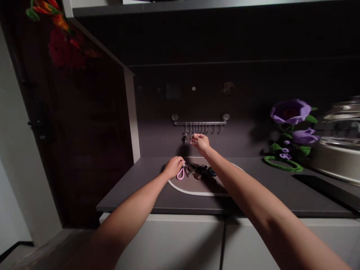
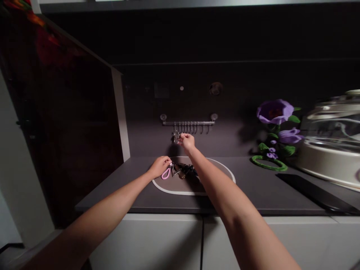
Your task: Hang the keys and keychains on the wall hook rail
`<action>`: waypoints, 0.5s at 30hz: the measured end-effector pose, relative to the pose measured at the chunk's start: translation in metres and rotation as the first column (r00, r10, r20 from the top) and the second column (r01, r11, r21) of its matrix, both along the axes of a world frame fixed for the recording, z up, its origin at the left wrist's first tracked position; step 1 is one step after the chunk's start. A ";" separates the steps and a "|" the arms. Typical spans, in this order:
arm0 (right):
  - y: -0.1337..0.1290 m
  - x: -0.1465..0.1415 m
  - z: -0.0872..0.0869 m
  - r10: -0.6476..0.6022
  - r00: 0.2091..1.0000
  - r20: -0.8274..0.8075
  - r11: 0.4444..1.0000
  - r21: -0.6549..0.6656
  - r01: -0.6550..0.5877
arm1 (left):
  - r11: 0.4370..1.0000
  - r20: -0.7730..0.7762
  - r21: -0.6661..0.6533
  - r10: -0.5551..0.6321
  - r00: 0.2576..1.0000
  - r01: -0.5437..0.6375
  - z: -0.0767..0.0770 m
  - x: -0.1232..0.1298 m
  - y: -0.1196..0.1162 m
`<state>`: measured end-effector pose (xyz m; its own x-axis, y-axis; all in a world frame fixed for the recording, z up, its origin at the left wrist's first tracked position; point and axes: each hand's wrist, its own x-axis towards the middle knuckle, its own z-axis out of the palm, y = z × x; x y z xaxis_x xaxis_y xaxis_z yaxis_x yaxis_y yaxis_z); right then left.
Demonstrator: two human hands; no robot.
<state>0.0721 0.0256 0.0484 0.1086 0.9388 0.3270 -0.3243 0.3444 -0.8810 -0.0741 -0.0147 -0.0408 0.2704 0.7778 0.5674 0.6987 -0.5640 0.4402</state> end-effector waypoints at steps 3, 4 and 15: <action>0.009 -0.003 0.010 -0.055 0.998 -0.033 0.998 -0.028 0.054 | 1.000 -0.021 -0.006 0.007 1.000 -0.007 0.001 0.001 -0.002; 0.012 -0.004 0.012 -0.072 0.996 -0.043 0.997 -0.033 0.071 | 1.000 -0.024 -0.006 0.011 1.000 -0.011 0.002 0.001 -0.002; 0.035 -0.014 0.019 -0.095 0.991 -0.093 0.992 -0.095 0.086 | 1.000 -0.038 -0.009 0.016 0.999 -0.017 0.001 0.001 0.000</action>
<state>0.0583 0.0607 0.0671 0.2218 0.9489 0.2243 -0.3813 0.2961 -0.8757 -0.0729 -0.0147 -0.0394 0.2786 0.7873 0.5500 0.7242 -0.5484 0.4181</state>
